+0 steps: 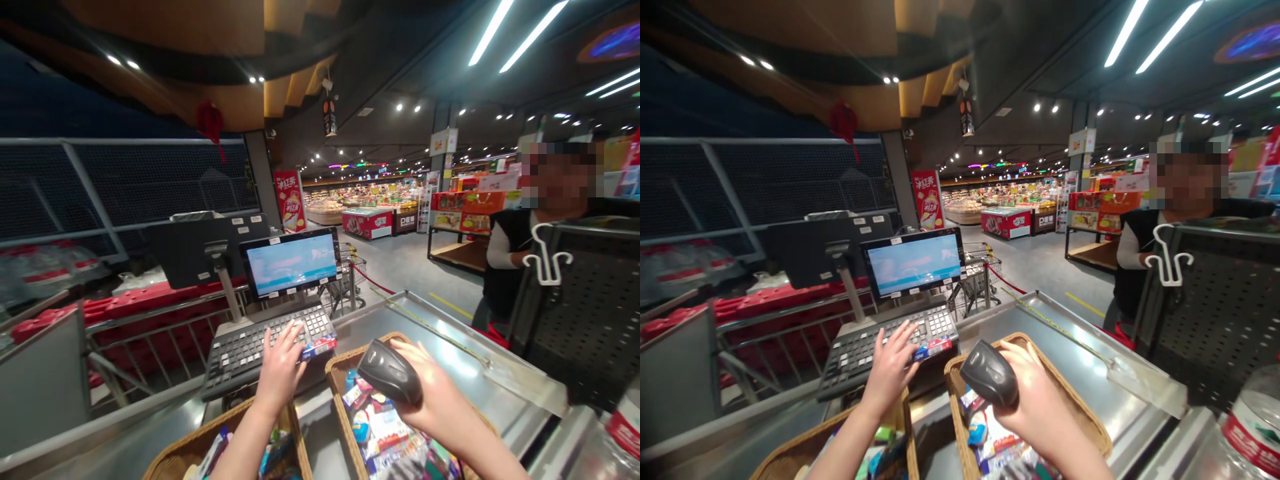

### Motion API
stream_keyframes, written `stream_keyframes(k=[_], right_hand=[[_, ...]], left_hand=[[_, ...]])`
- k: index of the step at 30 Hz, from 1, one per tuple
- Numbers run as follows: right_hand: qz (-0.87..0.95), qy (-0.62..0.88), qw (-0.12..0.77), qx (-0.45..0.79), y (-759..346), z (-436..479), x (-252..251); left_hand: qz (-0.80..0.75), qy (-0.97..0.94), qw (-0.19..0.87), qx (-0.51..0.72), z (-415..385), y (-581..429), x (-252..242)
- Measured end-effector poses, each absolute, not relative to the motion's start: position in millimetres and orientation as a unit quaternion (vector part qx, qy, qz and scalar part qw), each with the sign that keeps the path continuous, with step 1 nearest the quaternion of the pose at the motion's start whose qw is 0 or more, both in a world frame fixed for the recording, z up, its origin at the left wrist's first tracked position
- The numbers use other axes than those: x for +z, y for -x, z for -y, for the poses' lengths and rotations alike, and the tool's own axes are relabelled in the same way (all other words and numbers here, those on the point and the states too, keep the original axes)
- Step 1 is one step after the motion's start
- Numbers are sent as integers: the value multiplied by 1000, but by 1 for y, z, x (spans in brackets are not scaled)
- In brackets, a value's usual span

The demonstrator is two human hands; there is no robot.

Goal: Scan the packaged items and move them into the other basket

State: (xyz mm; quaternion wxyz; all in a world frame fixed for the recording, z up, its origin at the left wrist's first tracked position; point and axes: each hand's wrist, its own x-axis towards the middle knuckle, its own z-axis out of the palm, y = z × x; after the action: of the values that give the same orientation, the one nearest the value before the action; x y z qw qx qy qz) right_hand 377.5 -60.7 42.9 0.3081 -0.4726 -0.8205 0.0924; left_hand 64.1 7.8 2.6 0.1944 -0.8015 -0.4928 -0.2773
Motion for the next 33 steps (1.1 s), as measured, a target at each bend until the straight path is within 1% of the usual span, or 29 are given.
stream_keyframes(k=[6,14,27,33], right_hand=[[834,429,317,142,-350,67,50],[850,412,282,167,-315,77,49],[862,402,239,196,-266,90,41],[868,390,245,186,-249,97,36]], left_hand=[[512,782,219,-280,10,-39,12],[541,754,245,-279,38,-4,17],[580,733,237,-265,79,42,5],[597,734,226,-229,92,58,2]])
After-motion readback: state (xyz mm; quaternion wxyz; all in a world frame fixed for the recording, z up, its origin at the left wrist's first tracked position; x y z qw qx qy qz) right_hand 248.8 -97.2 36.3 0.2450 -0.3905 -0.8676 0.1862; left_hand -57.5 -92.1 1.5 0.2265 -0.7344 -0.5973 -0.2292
